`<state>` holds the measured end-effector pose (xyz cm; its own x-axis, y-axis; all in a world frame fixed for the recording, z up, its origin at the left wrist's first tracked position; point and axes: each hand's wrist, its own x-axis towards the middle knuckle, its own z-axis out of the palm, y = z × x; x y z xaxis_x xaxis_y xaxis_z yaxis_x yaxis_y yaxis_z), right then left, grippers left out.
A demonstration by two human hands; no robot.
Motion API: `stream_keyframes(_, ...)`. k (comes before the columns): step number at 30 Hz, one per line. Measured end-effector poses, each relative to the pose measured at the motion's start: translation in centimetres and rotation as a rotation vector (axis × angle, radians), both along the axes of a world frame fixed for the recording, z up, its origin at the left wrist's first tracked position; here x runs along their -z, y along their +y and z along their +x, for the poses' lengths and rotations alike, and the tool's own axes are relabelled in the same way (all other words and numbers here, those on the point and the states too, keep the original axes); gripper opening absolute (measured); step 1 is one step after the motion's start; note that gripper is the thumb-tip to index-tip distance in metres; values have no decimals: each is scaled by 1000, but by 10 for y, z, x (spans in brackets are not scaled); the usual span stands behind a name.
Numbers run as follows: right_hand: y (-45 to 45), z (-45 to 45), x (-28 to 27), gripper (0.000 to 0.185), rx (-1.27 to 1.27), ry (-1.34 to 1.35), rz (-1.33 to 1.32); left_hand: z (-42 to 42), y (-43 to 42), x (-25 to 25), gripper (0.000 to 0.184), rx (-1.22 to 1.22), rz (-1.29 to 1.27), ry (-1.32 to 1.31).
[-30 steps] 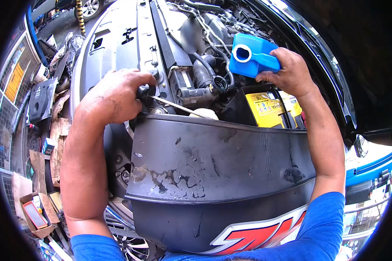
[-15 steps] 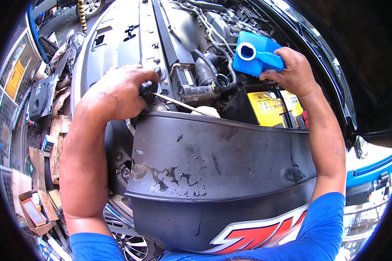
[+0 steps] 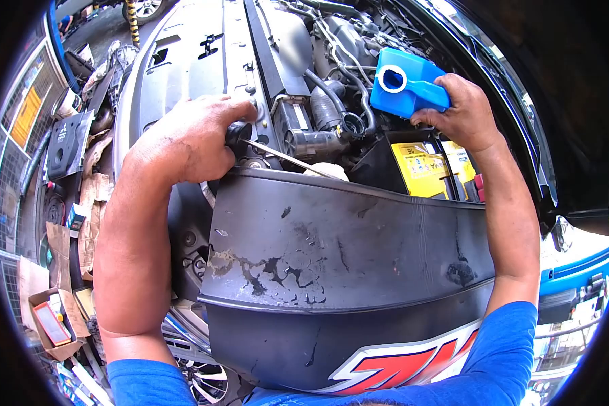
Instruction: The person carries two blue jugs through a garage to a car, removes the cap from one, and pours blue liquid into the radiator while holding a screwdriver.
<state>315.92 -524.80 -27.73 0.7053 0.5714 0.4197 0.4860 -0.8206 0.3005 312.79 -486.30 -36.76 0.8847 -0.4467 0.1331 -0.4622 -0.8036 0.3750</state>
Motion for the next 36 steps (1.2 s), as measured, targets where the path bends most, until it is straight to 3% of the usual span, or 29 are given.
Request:
stream_keyframes(9, -4, 3, 2, 54, -45, -13, 4, 2, -12, -2, 57, 103, -171, -156)
stream_keyframes(12, -4, 2, 2, 53, -40, -24, 13, 0, -25, -9, 57, 208, -128, -193)
stream_keyframes(17, -5, 1, 2, 52, -77, -44, 18, -1, -32, -12, 42, 176, -8, -19)
stream_keyframes(24, -9, 4, 4, 54, -114, -67, -1, 2, -46, -17, 51, 316, -17, -185)
stream_keyframes(33, -9, 2, 5, 54, -103, -82, -1, 25, -74, -31, 49, 306, -30, 54)
stream_keyframes(36, -11, 4, 6, 54, -119, -92, -17, 28, -78, -30, 46, 267, -12, 26)
